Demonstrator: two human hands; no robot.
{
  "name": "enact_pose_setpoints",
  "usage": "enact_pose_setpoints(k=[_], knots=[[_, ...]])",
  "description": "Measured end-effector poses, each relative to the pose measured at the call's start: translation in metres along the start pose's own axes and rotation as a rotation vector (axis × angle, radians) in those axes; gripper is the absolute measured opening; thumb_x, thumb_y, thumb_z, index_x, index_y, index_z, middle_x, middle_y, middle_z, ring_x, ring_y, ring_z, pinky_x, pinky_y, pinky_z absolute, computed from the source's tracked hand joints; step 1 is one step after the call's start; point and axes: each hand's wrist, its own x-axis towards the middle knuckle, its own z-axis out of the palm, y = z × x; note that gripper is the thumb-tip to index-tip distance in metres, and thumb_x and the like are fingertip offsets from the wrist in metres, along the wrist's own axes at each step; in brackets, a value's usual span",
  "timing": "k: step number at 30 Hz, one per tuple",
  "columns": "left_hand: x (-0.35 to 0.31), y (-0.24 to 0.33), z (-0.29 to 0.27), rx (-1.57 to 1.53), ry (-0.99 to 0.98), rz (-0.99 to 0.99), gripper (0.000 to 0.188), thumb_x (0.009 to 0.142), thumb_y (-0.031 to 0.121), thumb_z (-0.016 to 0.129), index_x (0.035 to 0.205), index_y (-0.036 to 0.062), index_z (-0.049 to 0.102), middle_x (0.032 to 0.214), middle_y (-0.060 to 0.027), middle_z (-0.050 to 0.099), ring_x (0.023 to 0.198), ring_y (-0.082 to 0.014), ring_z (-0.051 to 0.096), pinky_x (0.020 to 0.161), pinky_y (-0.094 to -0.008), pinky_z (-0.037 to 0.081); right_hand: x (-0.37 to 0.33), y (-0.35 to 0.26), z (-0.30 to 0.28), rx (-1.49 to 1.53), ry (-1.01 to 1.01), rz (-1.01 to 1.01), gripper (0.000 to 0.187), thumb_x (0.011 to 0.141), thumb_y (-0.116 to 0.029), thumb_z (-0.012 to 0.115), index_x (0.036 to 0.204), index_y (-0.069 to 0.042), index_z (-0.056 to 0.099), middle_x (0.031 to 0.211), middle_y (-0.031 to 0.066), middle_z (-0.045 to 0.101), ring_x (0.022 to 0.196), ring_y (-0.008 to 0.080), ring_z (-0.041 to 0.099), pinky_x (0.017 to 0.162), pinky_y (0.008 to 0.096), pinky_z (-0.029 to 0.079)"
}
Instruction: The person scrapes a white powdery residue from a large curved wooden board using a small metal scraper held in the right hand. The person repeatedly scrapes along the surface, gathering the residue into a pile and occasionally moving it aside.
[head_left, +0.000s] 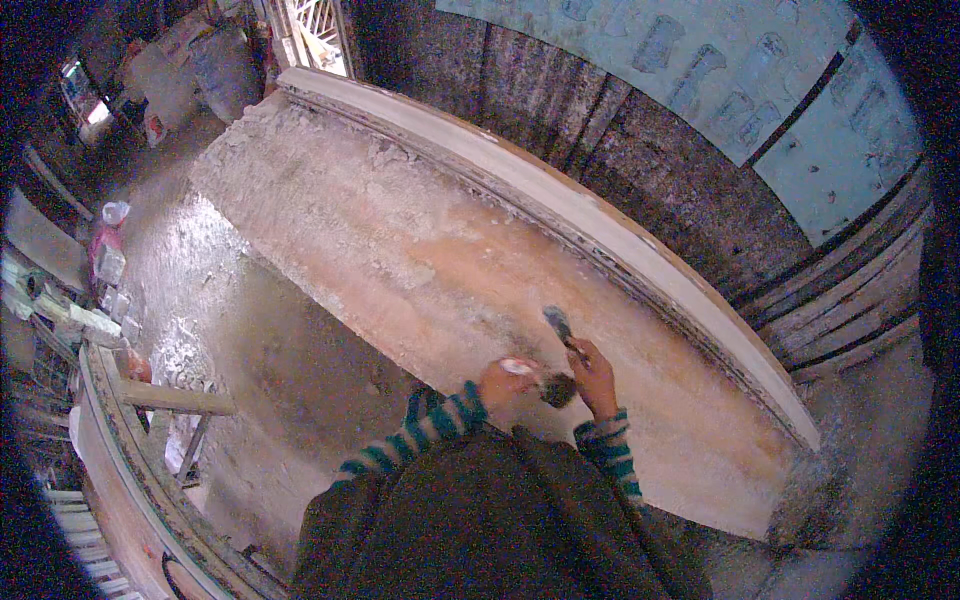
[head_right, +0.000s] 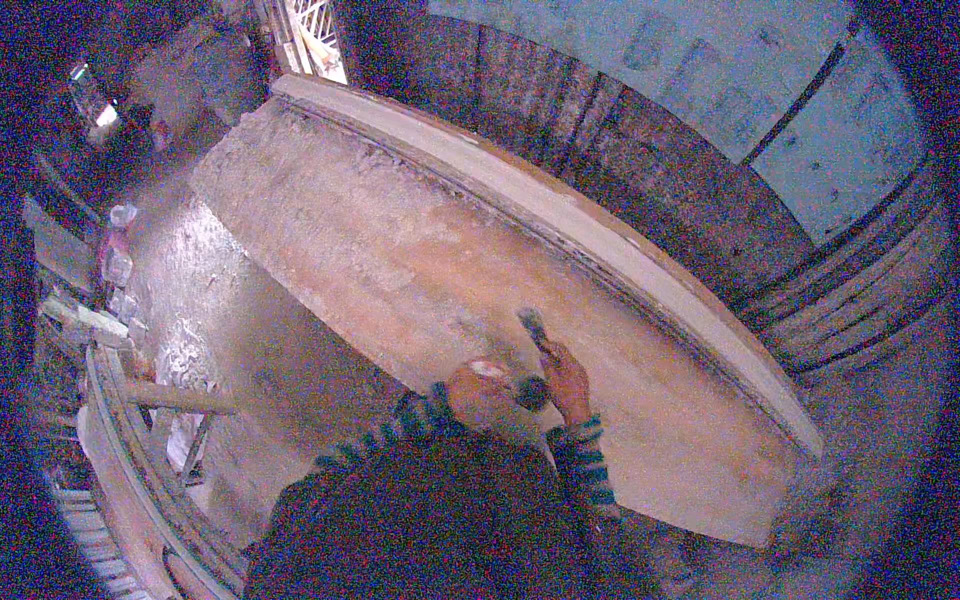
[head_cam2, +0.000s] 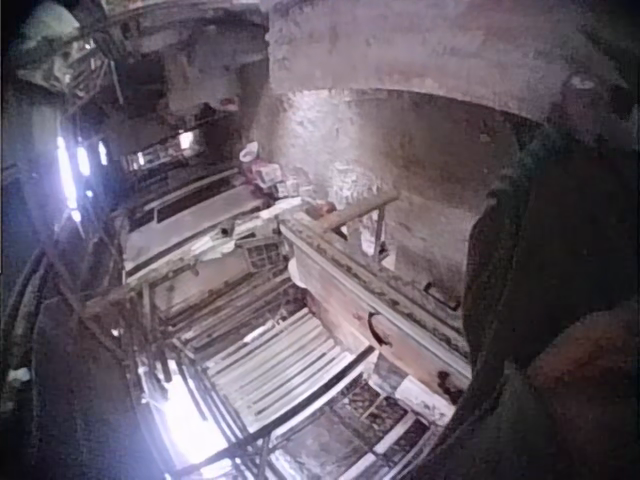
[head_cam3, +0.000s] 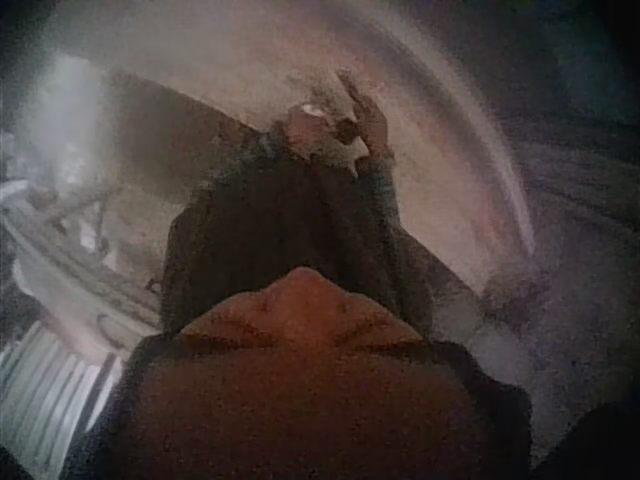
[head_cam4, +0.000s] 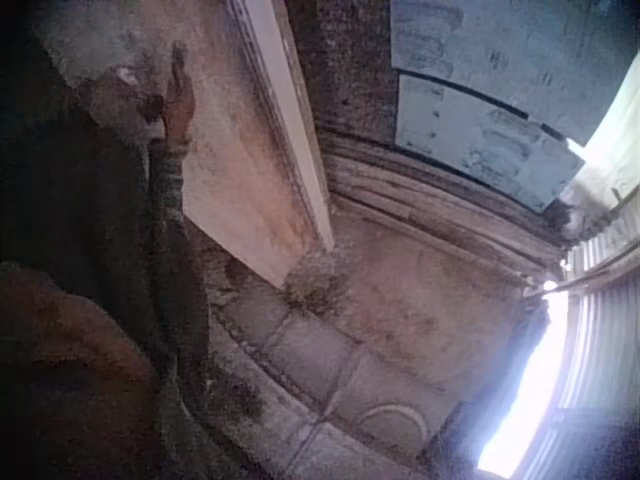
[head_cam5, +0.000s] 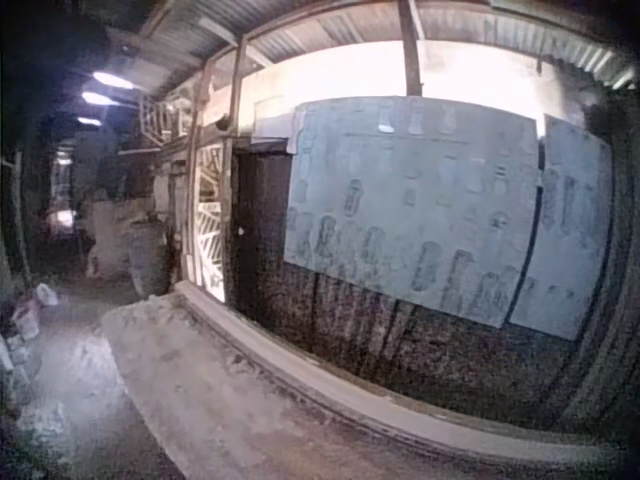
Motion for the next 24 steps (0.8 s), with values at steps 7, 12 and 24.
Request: enact_pose_setpoints(k=[7,12,24], knots=[[0.051,-0.012,-0.124,0.666,0.366,0.301,0.016,0.075,0.006,0.066,0.088,0.0048,0.059,0.076,-0.0035,0.063,0.066,-0.0142,0.059,0.054,-0.0279,0.049,-0.072,0.038,-0.028,-0.194,0.146,0.226,0.026,0.086,-0.021,0.055,0.109,-0.009,0.057,0.081,0.0113,0.063,0.069,0.0226,0.060,0.064,0.0313,0.046],[-0.018,0.125,-0.231,0.248,0.659,0.497,0.017,0.074,-0.002,0.064,0.087,0.0040,0.056,0.073,-0.0055,0.062,0.064,-0.0165,0.061,0.054,-0.0302,0.051,-0.094,0.044,-0.027,-0.250,0.196,0.209,0.026,0.086,-0.020,0.055,0.109,-0.009,0.057,0.084,0.0135,0.062,0.074,0.0237,0.060,0.066,0.0332,0.047],[0.073,-0.008,-0.008,0.621,0.005,0.292,0.008,0.074,0.011,0.067,0.080,0.0067,0.062,0.071,-0.0037,0.063,0.057,-0.0138,0.060,0.050,-0.0295,0.049,-0.085,0.045,-0.036,-0.138,0.359,0.193,0.025,0.086,-0.019,0.055,0.109,-0.009,0.058,0.094,0.0124,0.063,0.082,0.0238,0.060,0.073,0.0318,0.046]])
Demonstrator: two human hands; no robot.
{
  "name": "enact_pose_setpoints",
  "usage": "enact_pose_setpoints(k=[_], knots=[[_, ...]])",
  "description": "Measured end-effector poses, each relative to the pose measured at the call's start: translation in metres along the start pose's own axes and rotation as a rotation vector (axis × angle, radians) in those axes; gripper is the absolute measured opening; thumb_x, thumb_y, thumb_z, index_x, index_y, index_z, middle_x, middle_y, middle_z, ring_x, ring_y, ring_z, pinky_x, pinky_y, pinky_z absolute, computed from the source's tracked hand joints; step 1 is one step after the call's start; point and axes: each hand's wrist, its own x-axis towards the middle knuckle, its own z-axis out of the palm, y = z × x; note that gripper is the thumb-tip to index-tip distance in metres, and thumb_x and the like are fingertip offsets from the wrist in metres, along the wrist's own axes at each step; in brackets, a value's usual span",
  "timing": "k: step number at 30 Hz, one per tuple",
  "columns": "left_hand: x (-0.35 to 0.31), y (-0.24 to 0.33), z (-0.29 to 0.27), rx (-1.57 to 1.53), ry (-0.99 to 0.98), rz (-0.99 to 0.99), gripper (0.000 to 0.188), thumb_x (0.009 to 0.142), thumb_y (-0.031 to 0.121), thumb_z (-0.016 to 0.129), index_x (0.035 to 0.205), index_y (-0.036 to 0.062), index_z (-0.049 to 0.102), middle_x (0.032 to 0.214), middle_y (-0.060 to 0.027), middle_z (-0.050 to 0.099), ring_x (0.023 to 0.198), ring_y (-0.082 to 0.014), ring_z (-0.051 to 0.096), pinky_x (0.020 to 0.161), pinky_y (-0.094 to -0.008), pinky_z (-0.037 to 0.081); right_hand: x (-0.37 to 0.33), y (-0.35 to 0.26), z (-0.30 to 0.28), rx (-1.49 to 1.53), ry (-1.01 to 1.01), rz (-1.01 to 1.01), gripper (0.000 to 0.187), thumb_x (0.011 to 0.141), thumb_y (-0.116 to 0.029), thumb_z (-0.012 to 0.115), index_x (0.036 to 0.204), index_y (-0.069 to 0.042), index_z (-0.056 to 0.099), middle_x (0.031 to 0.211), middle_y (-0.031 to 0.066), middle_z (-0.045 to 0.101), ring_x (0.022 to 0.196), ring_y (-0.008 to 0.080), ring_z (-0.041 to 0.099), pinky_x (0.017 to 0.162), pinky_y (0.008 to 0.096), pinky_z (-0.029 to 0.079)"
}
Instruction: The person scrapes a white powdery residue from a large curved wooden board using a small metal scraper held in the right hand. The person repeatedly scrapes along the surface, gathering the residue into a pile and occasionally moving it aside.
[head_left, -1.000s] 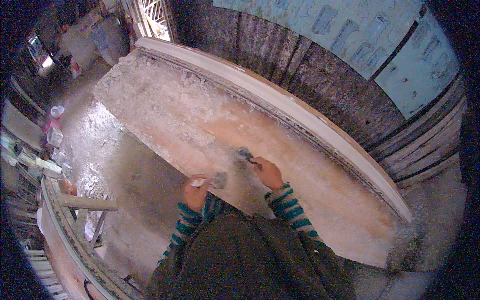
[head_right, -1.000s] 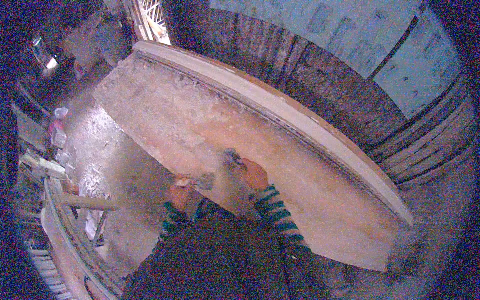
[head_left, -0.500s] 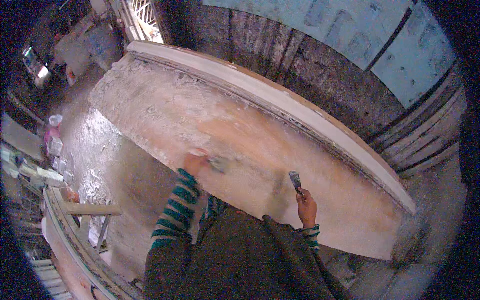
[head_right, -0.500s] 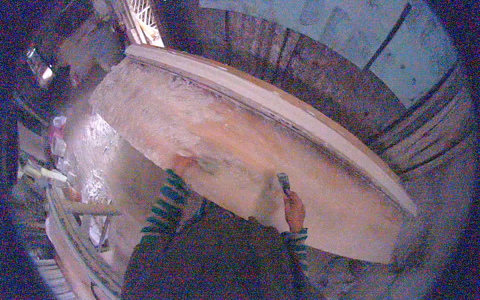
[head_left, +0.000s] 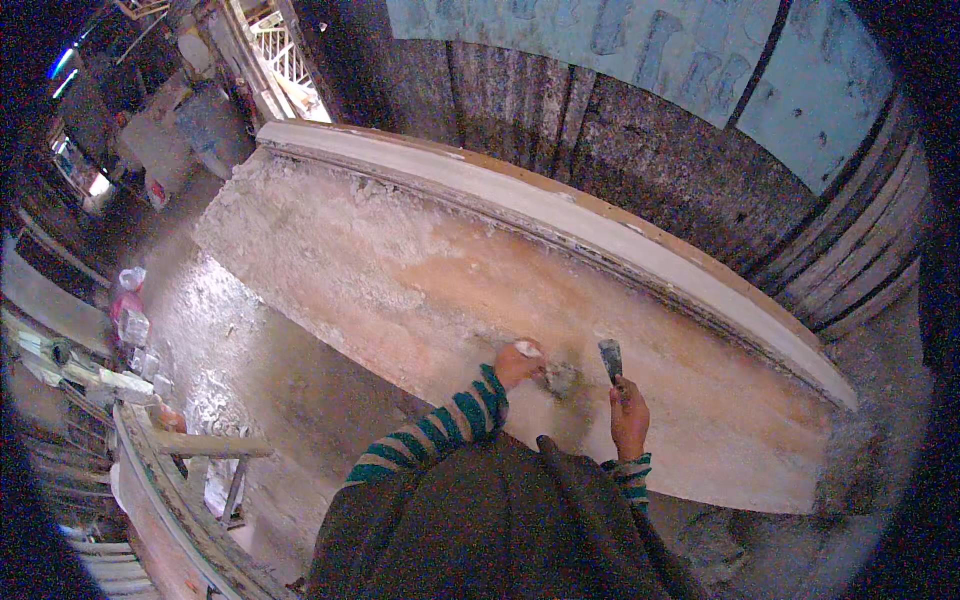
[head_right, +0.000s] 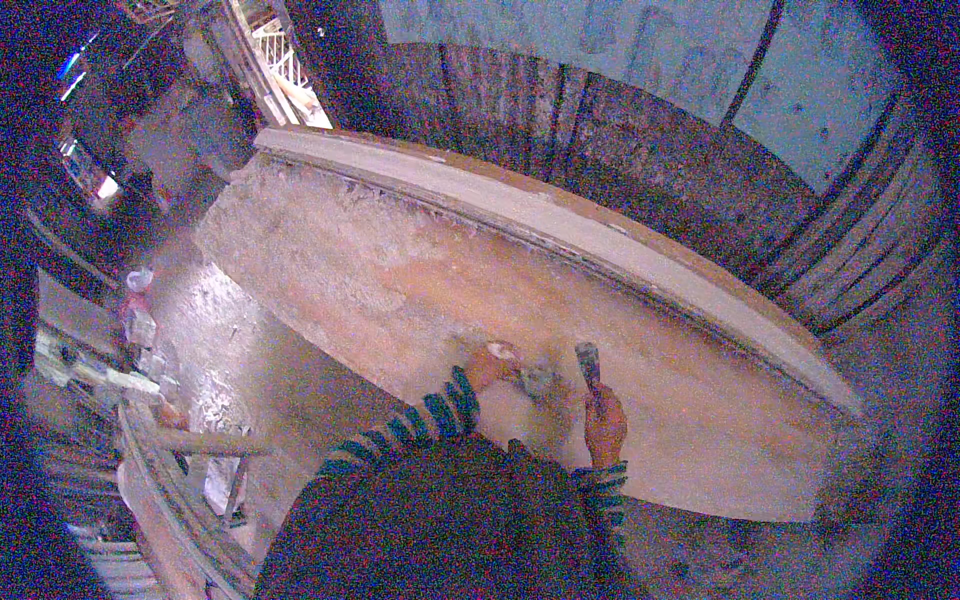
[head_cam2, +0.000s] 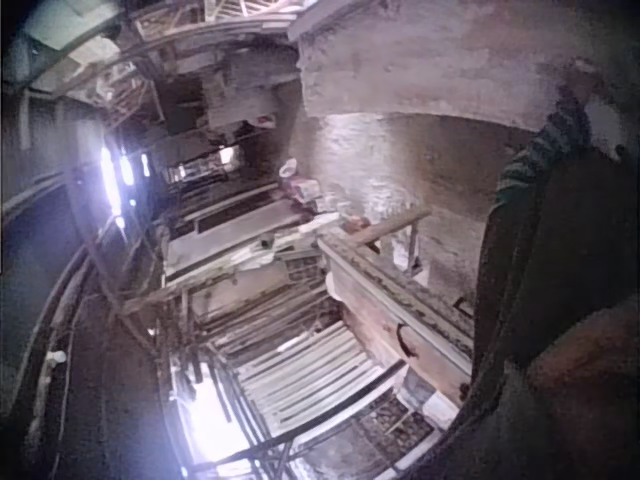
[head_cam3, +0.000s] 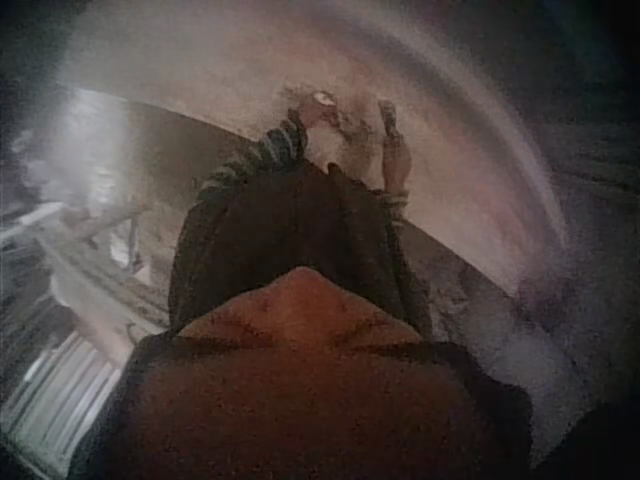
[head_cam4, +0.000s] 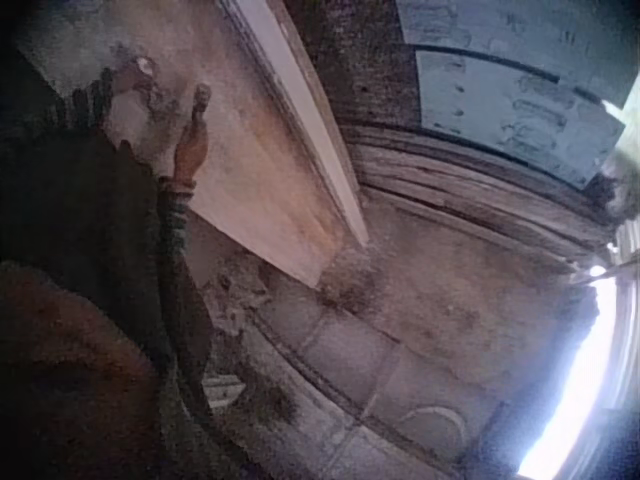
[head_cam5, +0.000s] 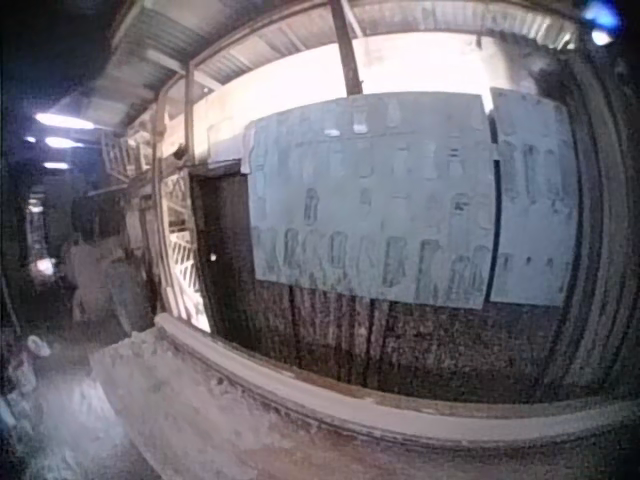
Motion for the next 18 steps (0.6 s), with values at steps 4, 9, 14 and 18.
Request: enact_pose_setpoints(k=[4,9,14,18], knots=[[0.008,-0.057,-0.138,0.001,0.239,-0.151,0.008,0.077,0.015,0.063,0.079,0.0075,0.061,0.072,-0.0038,0.064,0.063,-0.0153,0.062,0.056,-0.0287,0.050,0.005,0.010,0.001,0.020,0.022,0.003,0.025,0.086,-0.017,0.055,0.110,-0.009,0.058,0.095,0.0118,0.063,0.083,0.0218,0.060,0.072,0.0301,0.046],[0.004,0.097,-0.233,0.125,0.573,-0.017,0.019,0.077,0.000,0.060,0.093,0.0074,0.053,0.084,-0.0084,0.063,0.074,-0.0157,0.061,0.064,-0.0301,0.052,-0.010,0.029,-0.002,0.011,0.085,0.101,0.025,0.085,-0.016,0.056,0.109,-0.009,0.058,0.096,0.0122,0.063,0.085,0.0230,0.060,0.074,0.0309,0.046],[0.049,0.075,-0.146,0.145,0.331,0.077,0.013,0.078,0.003,0.059,0.090,0.0071,0.055,0.075,-0.0040,0.059,0.068,-0.0131,0.057,0.058,-0.0284,0.049,-0.022,0.040,-0.011,0.038,0.165,0.121,0.026,0.084,-0.017,0.056,0.109,-0.009,0.059,0.099,0.0131,0.062,0.088,0.0249,0.060,0.077,0.0326,0.046],[0.065,-0.025,0.017,-0.313,0.047,-0.122,0.017,0.077,0.010,0.065,0.091,0.0056,0.057,0.077,-0.0051,0.061,0.067,-0.0153,0.058,0.057,-0.0324,0.052,-0.019,0.030,-0.023,-0.020,0.130,0.239,0.025,0.084,-0.016,0.056,0.108,-0.009,0.059,0.100,0.0139,0.062,0.091,0.0272,0.059,0.080,0.0333,0.046]])
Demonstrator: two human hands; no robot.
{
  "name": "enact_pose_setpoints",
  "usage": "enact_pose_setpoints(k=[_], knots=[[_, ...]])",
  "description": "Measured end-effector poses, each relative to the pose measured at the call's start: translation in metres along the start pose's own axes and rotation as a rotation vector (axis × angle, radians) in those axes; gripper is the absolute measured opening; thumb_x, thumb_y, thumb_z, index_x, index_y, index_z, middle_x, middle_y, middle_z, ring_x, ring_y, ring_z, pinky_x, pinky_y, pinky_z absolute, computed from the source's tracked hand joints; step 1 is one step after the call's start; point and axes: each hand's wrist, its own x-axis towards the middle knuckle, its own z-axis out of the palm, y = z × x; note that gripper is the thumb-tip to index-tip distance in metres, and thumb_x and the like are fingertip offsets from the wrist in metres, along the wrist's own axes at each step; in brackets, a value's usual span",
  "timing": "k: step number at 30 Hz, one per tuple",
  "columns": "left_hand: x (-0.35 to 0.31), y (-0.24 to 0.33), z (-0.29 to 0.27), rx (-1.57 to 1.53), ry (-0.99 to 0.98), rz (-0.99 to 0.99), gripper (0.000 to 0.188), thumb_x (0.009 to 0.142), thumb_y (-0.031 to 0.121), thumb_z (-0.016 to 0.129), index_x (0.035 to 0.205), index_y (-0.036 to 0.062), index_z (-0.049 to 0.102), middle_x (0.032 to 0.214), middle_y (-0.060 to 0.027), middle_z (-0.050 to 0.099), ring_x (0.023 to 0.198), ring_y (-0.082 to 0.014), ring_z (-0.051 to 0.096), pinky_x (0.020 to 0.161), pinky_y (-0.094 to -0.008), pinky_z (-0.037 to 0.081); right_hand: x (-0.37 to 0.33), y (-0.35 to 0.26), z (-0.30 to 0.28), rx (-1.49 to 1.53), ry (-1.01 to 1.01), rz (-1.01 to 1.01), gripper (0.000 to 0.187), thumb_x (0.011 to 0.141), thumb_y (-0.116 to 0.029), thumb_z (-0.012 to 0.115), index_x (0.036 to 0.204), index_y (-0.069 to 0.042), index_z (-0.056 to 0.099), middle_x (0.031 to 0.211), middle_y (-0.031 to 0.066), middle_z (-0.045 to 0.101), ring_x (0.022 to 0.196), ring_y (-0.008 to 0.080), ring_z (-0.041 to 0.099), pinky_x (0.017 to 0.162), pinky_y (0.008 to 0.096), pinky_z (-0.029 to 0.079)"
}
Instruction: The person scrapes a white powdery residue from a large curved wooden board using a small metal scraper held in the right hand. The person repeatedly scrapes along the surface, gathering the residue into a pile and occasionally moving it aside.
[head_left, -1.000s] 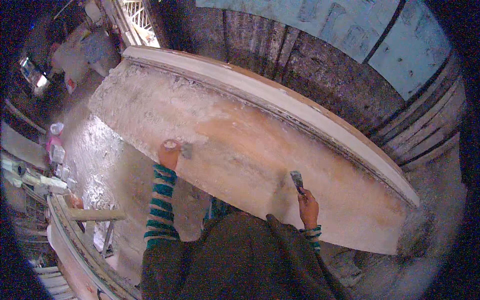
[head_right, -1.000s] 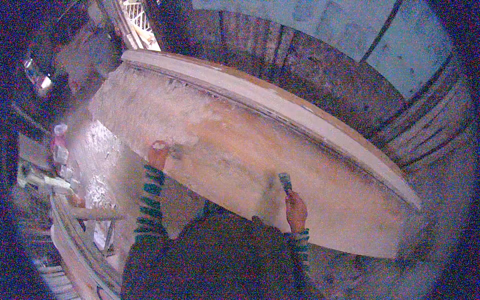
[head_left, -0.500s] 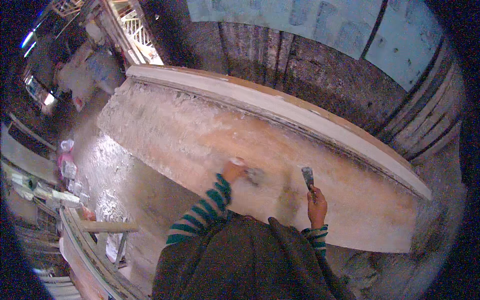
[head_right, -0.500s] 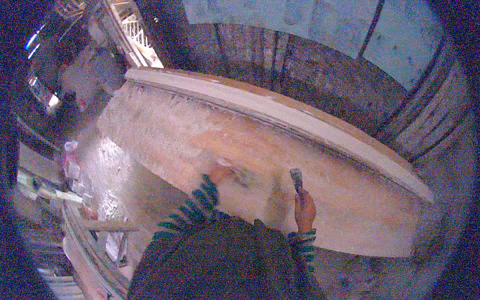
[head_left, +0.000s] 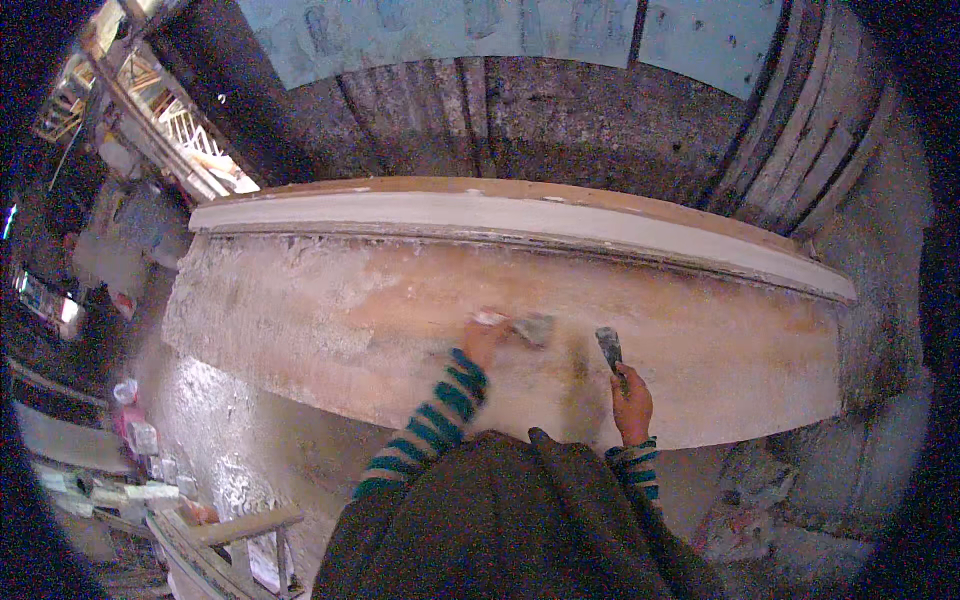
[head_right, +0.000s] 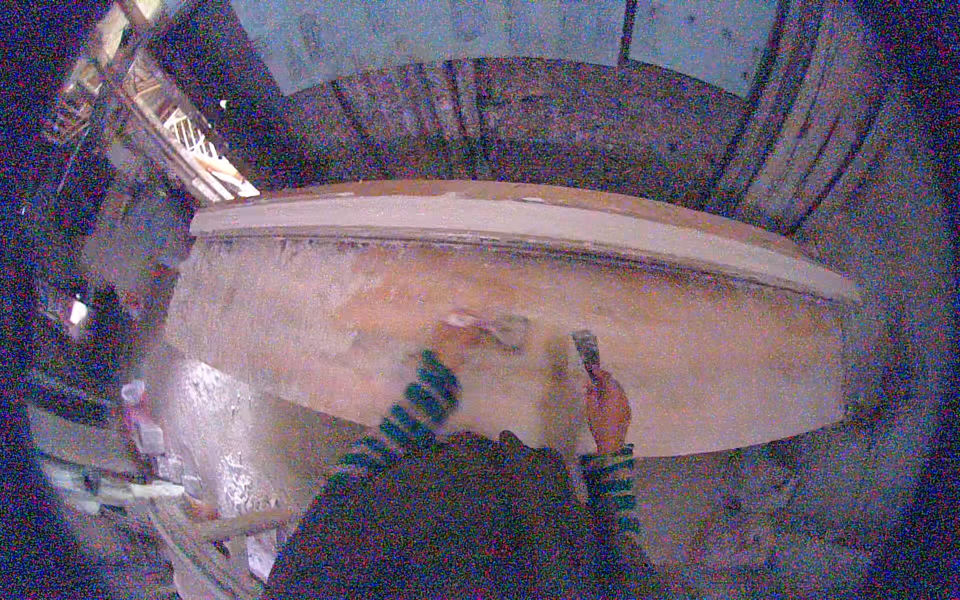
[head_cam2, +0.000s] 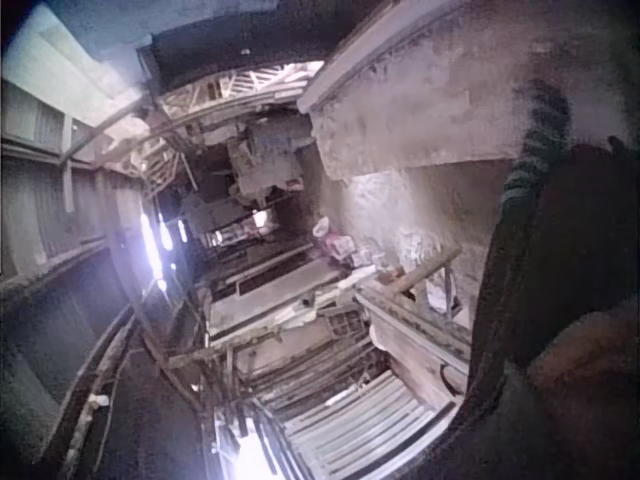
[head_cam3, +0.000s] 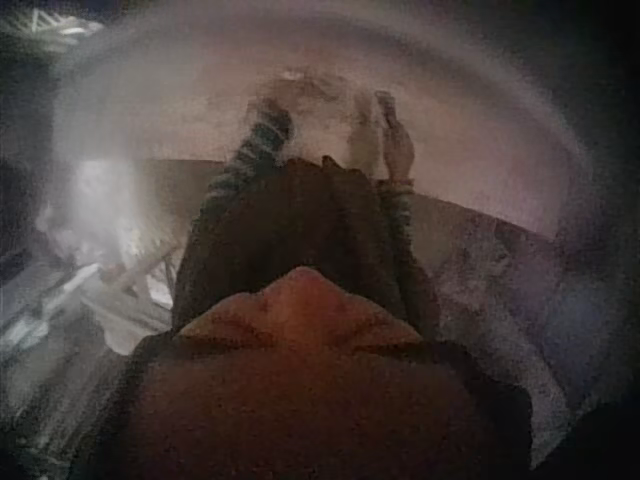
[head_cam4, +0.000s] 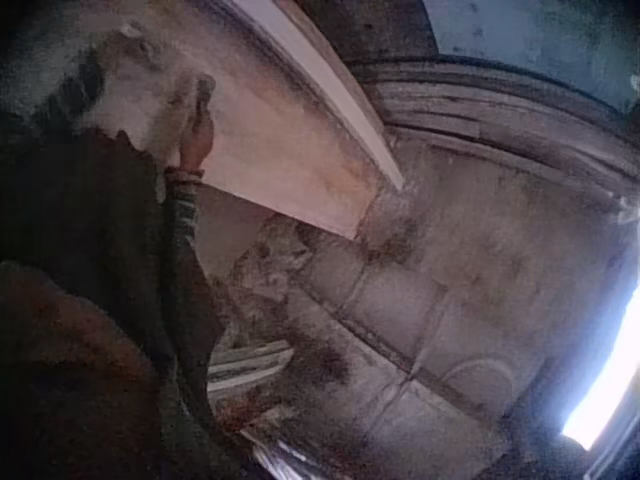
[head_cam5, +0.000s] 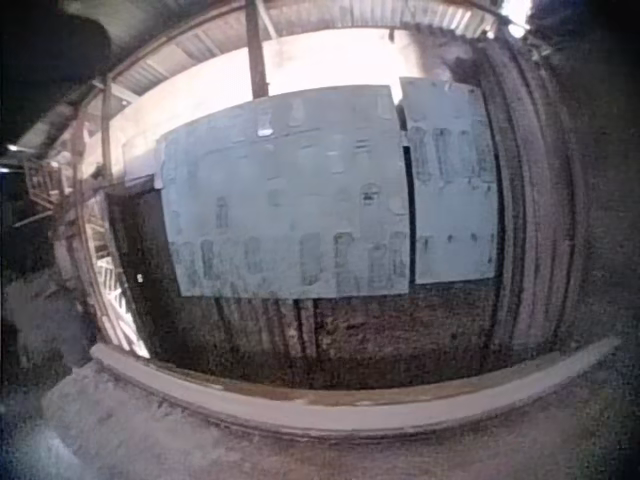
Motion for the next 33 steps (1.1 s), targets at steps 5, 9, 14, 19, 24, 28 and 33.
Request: enact_pose_setpoints(k=[5,9,14,19,24,28,33], knots=[[0.034,-0.019,-0.033,0.257,0.057,0.015,0.013,0.079,0.009,0.060,0.091,0.0069,0.056,0.087,-0.0129,0.059,0.073,-0.0211,0.059,0.060,-0.0343,0.052,-0.007,0.018,-0.006,0.115,0.093,-0.002,0.027,0.083,-0.014,0.055,0.110,-0.010,0.058,0.102,0.0141,0.061,0.093,0.0310,0.059,0.082,0.0360,0.046],[0.067,0.062,-0.189,0.408,0.151,0.131,0.010,0.081,0.009,0.055,0.091,0.0080,0.056,0.096,-0.0207,0.058,0.080,-0.0272,0.060,0.063,-0.0369,0.053,-0.019,0.036,-0.008,0.034,0.068,0.105,0.029,0.082,-0.014,0.056,0.110,-0.011,0.058,0.104,0.0134,0.061,0.093,0.0295,0.059,0.083,0.0355,0.046],[0.065,0.139,-0.241,0.585,0.485,0.176,0.016,0.083,0.012,0.051,0.098,0.0080,0.056,0.088,-0.0172,0.063,0.073,-0.0234,0.062,0.058,-0.0351,0.052,-0.015,0.022,-0.006,0.016,0.051,0.189,0.029,0.083,-0.019,0.056,0.111,-0.013,0.058,0.103,0.0112,0.060,0.089,0.0274,0.060,0.079,0.0347,0.047],[0.108,0.044,-0.076,0.521,0.234,0.316,0.017,0.081,0.012,0.059,0.095,0.0058,0.053,0.081,-0.0092,0.062,0.068,-0.0194,0.060,0.058,-0.0329,0.052,-0.015,0.015,-0.005,0.032,0.022,0.189,0.028,0.086,-0.023,0.054,0.112,-0.014,0.058,0.102,0.0100,0.060,0.090,0.0254,0.059,0.077,0.0333,0.047],[0.098,-0.042,0.048,0.561,0.073,0.491,0.020,0.078,0.008,0.064,0.092,0.0037,0.051,0.079,-0.0064,0.059,0.063,-0.0158,0.058,0.056,-0.0312,0.054,-0.012,-0.003,-0.003,0.062,0.058,0.078,0.029,0.084,-0.021,0.055,0.112,-0.013,0.058,0.103,0.0109,0.060,0.091,0.0270,0.059,0.078,0.0342,0.047],[0.110,-0.018,0.014,0.183,0.086,0.085,0.017,0.077,0.010,0.065,0.089,0.0050,0.053,0.076,-0.0047,0.059,0.061,-0.0142,0.058,0.055,-0.0292,0.051,-0.022,0.005,-0.003,0.094,0.062,0.122,0.028,0.083,-0.019,0.056,0.110,-0.010,0.058,0.103,0.0121,0.060,0.090,0.0284,0.059,0.078,0.0346,0.047],[0.116,0.056,-0.147,0.595,0.356,0.263,0.014,0.077,0.015,0.063,0.085,0.0062,0.055,0.073,-0.0019,0.058,0.068,-0.0145,0.057,0.060,-0.0288,0.048,-0.026,0.012,-0.007,-0.059,0.020,0.147,0.025,0.085,-0.018,0.055,0.108,-0.010,0.059,0.101,0.0117,0.061,0.087,0.0254,0.061,0.075,0.0335,0.048]])
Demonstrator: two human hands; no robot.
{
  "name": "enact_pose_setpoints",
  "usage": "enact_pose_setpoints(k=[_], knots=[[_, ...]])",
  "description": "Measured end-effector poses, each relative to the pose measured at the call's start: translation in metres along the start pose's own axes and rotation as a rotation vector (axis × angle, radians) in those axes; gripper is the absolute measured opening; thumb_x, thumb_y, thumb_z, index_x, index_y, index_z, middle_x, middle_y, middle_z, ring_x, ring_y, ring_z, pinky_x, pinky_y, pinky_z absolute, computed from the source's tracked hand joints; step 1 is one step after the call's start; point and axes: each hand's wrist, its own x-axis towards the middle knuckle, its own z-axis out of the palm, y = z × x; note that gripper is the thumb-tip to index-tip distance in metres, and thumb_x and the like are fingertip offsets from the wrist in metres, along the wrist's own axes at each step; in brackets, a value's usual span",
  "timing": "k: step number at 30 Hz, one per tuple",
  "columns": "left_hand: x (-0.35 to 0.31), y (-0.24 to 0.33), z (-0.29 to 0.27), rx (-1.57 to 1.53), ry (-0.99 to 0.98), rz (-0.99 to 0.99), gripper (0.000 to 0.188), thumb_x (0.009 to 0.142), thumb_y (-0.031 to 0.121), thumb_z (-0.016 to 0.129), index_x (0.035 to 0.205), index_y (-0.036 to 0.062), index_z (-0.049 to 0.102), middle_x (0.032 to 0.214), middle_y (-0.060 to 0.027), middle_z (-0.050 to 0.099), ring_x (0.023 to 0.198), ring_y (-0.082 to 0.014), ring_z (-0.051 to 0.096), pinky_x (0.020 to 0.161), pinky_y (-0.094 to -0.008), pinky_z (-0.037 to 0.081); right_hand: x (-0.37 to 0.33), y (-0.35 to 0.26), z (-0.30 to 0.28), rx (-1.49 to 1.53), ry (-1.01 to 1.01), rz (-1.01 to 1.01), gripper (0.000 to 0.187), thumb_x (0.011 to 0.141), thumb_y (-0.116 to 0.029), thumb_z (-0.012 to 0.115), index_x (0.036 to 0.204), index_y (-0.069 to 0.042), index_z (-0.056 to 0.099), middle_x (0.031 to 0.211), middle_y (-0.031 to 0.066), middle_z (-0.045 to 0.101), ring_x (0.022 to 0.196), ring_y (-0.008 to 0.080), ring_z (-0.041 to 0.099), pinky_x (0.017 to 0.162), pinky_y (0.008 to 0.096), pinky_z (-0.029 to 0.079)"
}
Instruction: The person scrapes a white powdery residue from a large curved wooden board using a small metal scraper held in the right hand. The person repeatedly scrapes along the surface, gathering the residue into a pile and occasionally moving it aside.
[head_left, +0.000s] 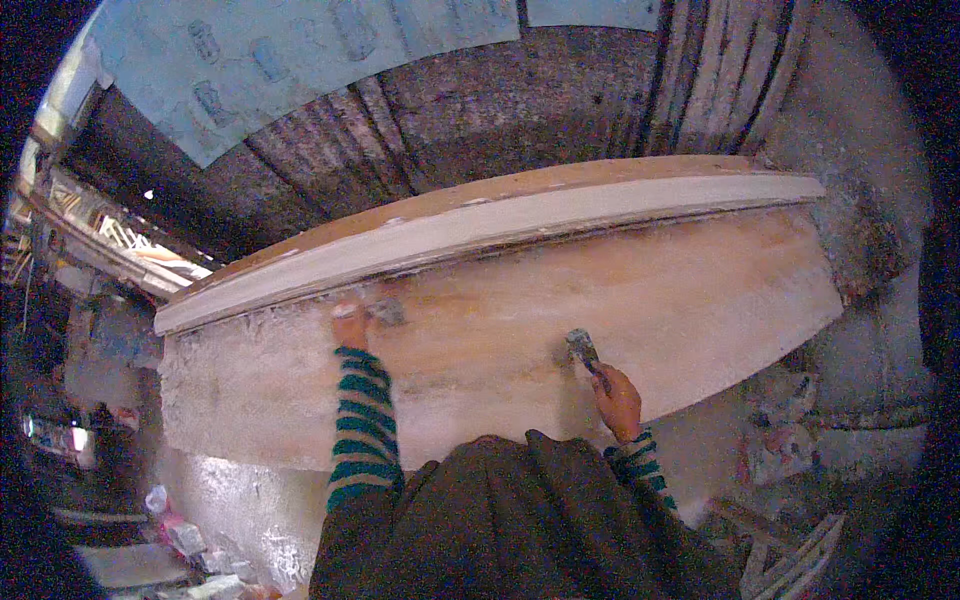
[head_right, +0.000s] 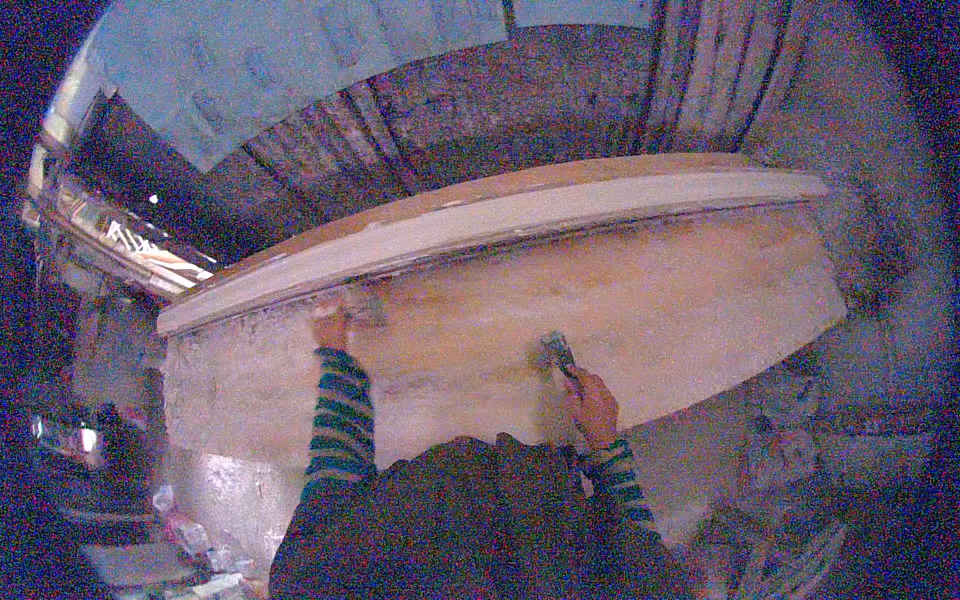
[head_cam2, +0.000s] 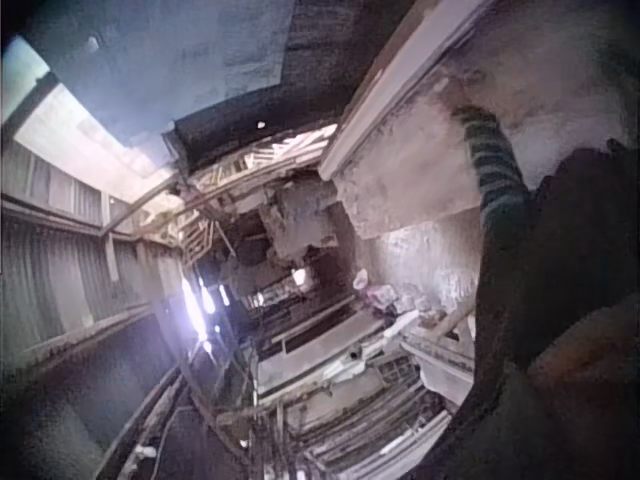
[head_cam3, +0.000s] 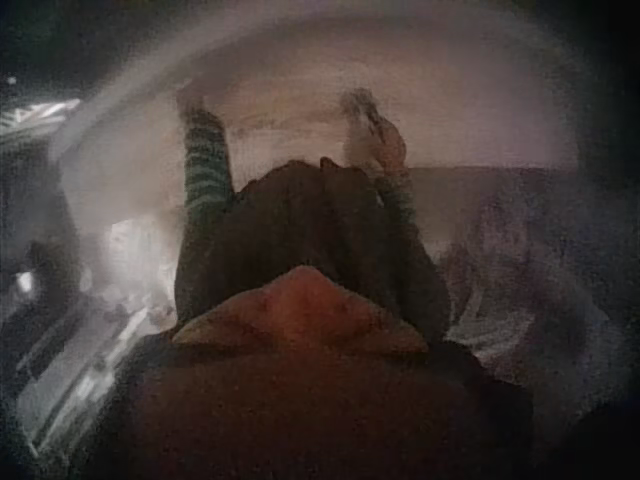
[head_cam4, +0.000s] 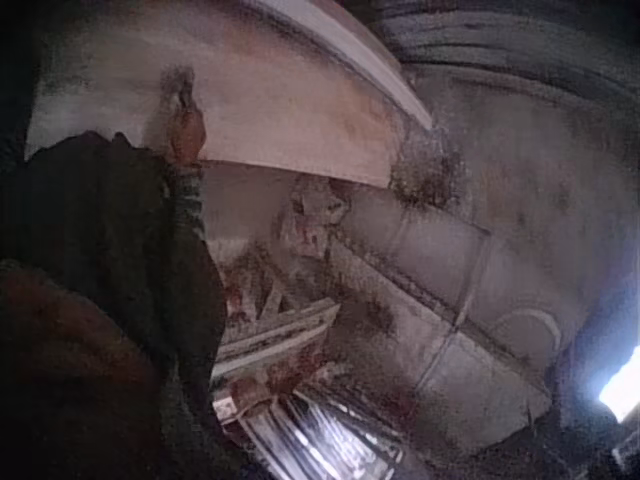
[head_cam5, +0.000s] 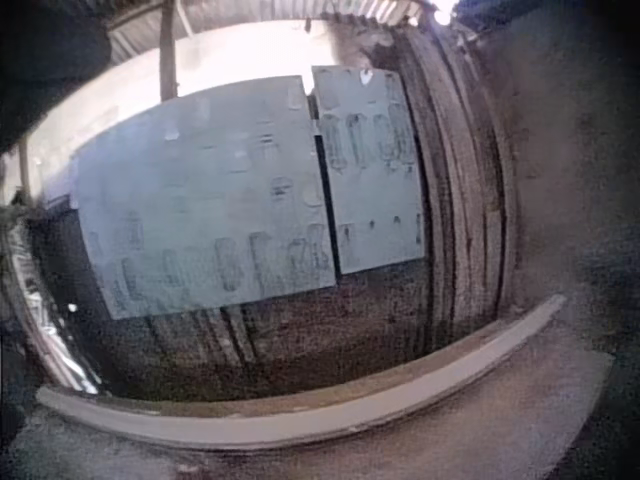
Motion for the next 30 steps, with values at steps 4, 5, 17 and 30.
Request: enact_pose_setpoints(k=[4,5,17,30], knots=[[0.018,-0.038,-0.147,-0.029,0.184,0.010,0.010,0.079,0.007,0.058,0.089,0.0060,0.055,0.081,-0.0031,0.059,0.075,-0.0130,0.054,0.065,-0.0257,0.046,0.016,-0.010,0.007,0.100,-0.063,-0.081,0.024,0.085,-0.017,0.055,0.108,-0.010,0.060,0.099,0.0118,0.061,0.085,0.0252,0.061,0.074,0.0334,0.048],[0.021,-0.022,-0.151,-0.062,0.205,0.014,0.011,0.080,0.005,0.056,0.090,0.0059,0.055,0.084,-0.0033,0.059,0.077,-0.0126,0.053,0.066,-0.0249,0.045,0.021,-0.013,0.008,0.093,-0.053,-0.078,0.025,0.085,-0.018,0.055,0.108,-0.010,0.059,0.099,0.0118,0.061,0.085,0.0252,0.061,0.074,0.0333,0.048],[-0.163,0.151,0.252,-0.778,-0.311,-0.254,0.021,0.071,0.000,0.066,0.083,0.0073,0.051,0.076,-0.0058,0.059,0.064,-0.0145,0.057,0.054,-0.0306,0.048,0.022,-0.006,-0.031,0.110,0.163,0.070,0.028,0.086,-0.013,0.054,0.110,-0.001,0.057,0.104,0.0150,0.060,0.098,0.0259,0.057,0.085,0.0336,0.044],[-0.047,0.068,0.172,-0.441,0.116,-0.283,0.033,0.068,0.012,0.073,0.094,0.0020,0.055,0.082,-0.0066,0.059,0.069,-0.0197,0.056,0.062,-0.0345,0.049,0.009,0.005,-0.026,0.063,0.086,0.075,0.026,0.086,-0.013,0.055,0.110,-0.003,0.058,0.104,0.0142,0.060,0.093,0.0246,0.059,0.083,0.0323,0.045]])
